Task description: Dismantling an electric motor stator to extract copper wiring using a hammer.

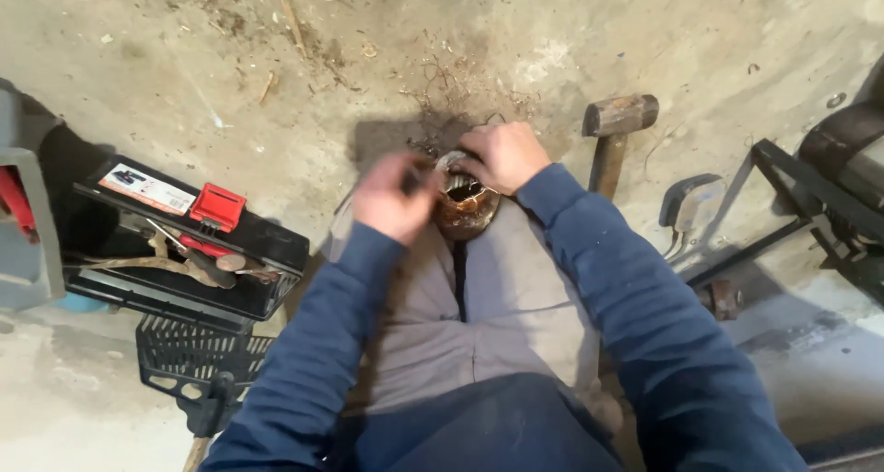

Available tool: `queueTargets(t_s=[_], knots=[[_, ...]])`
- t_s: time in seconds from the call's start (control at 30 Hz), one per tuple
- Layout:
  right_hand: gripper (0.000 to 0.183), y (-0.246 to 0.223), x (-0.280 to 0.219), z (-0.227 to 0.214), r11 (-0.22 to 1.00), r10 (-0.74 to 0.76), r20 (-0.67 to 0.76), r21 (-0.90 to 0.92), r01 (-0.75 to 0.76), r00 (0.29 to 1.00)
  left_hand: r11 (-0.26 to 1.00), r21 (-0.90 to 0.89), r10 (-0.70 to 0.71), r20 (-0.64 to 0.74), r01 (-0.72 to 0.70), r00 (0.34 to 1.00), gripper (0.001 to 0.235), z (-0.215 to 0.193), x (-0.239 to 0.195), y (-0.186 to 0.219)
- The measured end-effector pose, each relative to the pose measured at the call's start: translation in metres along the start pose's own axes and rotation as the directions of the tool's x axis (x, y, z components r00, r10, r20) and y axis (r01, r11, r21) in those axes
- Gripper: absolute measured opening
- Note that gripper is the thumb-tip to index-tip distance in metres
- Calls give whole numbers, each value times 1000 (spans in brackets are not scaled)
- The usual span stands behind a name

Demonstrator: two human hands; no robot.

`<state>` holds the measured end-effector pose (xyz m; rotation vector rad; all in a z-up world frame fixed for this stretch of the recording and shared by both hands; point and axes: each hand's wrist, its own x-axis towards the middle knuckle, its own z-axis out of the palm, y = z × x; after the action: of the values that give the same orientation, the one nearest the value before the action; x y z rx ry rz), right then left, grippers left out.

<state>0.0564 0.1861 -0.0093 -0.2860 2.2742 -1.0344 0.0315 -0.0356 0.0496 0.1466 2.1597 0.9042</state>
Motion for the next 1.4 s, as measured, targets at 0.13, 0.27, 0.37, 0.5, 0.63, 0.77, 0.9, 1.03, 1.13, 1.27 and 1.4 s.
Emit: queueTargets(t_s=[0.13,0.27,0.37,0.5,0.63,0.77,0.9,1.03,1.13,1.27,1.4], knots=[[21,1,-6,8,999,45,-125,27,-42,991,901,298,-409,341,315,846,60,-13,41,14],[25,-3,-10,18,990,133,-204,72,-121,970,892,380,-397,400,245,826,70,17,66,-10],[23,-2,-9,19,965,248,-244,153,-215,937,881,437,-364,385,180,848,53,23,76,-5],[23,-1,-13,20,958,286,-255,102,-268,924,878,478,-153,281,-1,947,39,26,59,-2],[26,-7,-17,-2,969,220,-198,158,-191,955,925,379,-154,332,18,931,39,16,57,-8],[29,-15,-44,-18,866,308,-178,460,-197,935,951,297,-194,341,91,920,45,-1,63,-24],[33,-42,-72,-26,928,244,-259,343,-147,935,985,-55,-146,213,161,966,38,-23,65,-23],[34,-34,-89,-25,890,399,-346,371,-266,849,912,-405,111,81,-69,991,21,-33,51,-1],[24,-12,-112,-28,795,540,-373,520,-312,754,851,-514,198,124,-107,972,29,-16,32,27],[20,31,-155,-2,716,669,-431,593,-368,606,888,-373,308,49,-269,950,27,8,18,21],[19,63,-187,23,660,733,-450,654,-370,511,892,-425,167,1,-151,986,26,16,13,15]])
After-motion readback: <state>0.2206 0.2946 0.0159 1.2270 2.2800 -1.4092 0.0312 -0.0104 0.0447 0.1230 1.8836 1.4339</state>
